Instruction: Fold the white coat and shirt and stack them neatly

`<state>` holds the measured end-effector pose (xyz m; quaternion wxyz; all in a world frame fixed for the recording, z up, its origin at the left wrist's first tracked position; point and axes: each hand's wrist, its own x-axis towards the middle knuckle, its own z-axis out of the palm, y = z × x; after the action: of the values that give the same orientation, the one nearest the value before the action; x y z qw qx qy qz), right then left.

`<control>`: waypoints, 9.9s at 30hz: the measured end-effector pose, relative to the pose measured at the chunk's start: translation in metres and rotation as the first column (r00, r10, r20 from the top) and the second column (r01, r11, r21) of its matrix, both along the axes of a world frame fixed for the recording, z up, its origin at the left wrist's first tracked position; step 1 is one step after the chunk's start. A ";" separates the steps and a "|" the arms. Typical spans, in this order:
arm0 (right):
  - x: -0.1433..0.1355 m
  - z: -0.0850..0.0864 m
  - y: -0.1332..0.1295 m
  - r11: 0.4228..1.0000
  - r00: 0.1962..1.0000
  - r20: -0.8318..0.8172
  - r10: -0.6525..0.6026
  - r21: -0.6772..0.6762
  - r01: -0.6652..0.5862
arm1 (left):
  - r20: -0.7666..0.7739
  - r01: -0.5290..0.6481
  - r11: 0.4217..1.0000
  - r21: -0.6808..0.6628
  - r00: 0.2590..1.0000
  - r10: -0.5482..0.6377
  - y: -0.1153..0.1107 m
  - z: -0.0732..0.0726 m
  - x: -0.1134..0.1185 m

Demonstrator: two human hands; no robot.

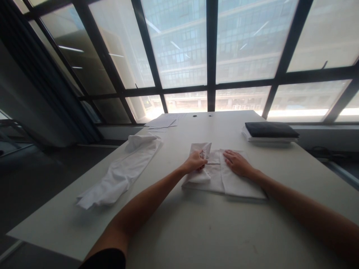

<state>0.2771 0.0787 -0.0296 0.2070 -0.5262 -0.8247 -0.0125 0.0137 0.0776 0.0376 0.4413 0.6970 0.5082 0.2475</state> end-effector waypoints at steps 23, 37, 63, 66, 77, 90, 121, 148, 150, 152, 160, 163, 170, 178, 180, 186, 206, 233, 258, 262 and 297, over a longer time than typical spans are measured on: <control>-0.013 0.015 0.033 0.993 0.939 -0.335 -0.078 -0.115 0.041 | -0.441 0.573 0.666 0.477 0.812 -0.383 -0.051 -0.002 -0.034; -0.076 0.057 0.093 0.903 0.717 -0.660 -0.224 -0.417 -0.101 | -0.455 0.531 0.681 0.504 0.834 -0.313 -0.073 -0.007 -0.048; -0.065 0.008 0.087 0.997 0.738 -0.672 -0.059 -0.079 0.008 | -0.165 0.065 0.897 0.438 0.986 0.009 0.108 -0.012 -0.019; -0.065 0.008 0.085 0.997 0.726 -0.685 -0.055 -0.080 0.000 | -0.210 0.078 0.892 0.446 0.978 0.019 0.112 -0.021 -0.013; -0.066 0.011 0.082 0.995 0.734 -0.671 -0.101 -0.087 0.057 | -0.470 0.004 0.855 0.518 0.836 0.281 0.110 -0.031 -0.010; -0.070 0.009 0.080 0.993 0.780 -0.614 -0.122 -0.080 0.092 | -0.635 0.377 0.778 0.503 0.772 0.036 0.028 -0.050 0.011; -0.078 0.008 0.069 0.952 0.937 -0.254 0.239 -0.131 -0.278 | -0.675 0.703 0.562 0.436 0.668 -0.311 -0.067 -0.031 0.012; -0.042 -0.003 0.100 0.952 0.542 -0.802 -0.249 -0.099 0.291 | -0.434 0.035 0.883 0.468 0.880 0.195 0.098 -0.031 -0.002; -0.042 -0.004 0.101 0.953 0.525 -0.817 -0.240 -0.094 0.289 | -0.431 0.039 0.855 0.517 0.875 0.221 0.090 -0.027 0.002; -0.043 -0.005 0.102 0.954 0.510 -0.829 -0.229 -0.086 0.288 | -0.444 0.129 0.791 0.598 0.875 0.193 0.077 -0.025 0.011; -0.042 -0.007 0.105 0.959 0.444 -0.875 -0.191 -0.070 0.274 | -0.661 0.539 0.699 0.470 0.740 -0.126 0.031 -0.040 0.049; -0.039 -0.007 0.106 0.958 0.414 -0.890 -0.193 -0.079 0.276 | -0.674 0.529 0.721 0.448 0.729 -0.117 0.027 -0.041 0.049; -0.039 -0.004 0.104 0.968 0.501 -0.847 -0.178 -0.060 0.243 | -0.673 0.510 0.719 0.471 0.735 -0.081 0.024 -0.039 0.049; -0.056 0.002 0.085 0.992 0.862 -0.504 0.049 -0.077 -0.102 | -0.676 0.492 0.718 0.492 0.736 -0.041 -0.017 -0.040 0.048; -0.056 0.003 0.083 0.987 0.896 -0.440 0.068 -0.098 -0.123 | -0.686 0.500 0.708 0.498 0.727 -0.030 -0.032 -0.042 0.046; -0.055 0.005 0.078 0.992 0.973 -0.213 0.089 -0.074 -0.107 | -0.720 0.603 0.664 0.442 0.680 -0.137 -0.062 -0.039 0.028; -0.055 0.012 0.074 0.998 0.839 -0.543 -0.045 0.003 0.055 | -0.714 0.751 0.499 0.432 0.623 -0.319 -0.082 -0.034 0.020; -0.066 0.011 0.064 0.982 0.999 -0.045 0.024 -0.186 -0.032 | -0.439 0.805 0.480 0.349 0.593 -0.675 -0.081 0.001 0.013; 0.074 0.033 0.033 0.876 0.735 -0.487 -0.473 -0.173 0.449 | -0.644 0.761 0.496 0.418 0.633 -0.429 -0.065 -0.026 0.017; 0.094 0.033 -0.004 0.810 0.736 -0.380 -0.560 -0.438 0.390 | -0.637 0.763 0.512 0.394 0.628 -0.447 -0.062 -0.026 0.018; 0.080 0.063 -0.050 0.616 0.380 -0.796 -0.472 -0.606 -0.504 | -0.734 0.432 0.841 0.325 0.676 -0.064 0.027 -0.024 0.066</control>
<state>0.3575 0.0288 0.0337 0.3747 -0.4597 -0.4782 0.6477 0.0794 0.1043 0.0134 0.0623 0.8874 0.4564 0.0176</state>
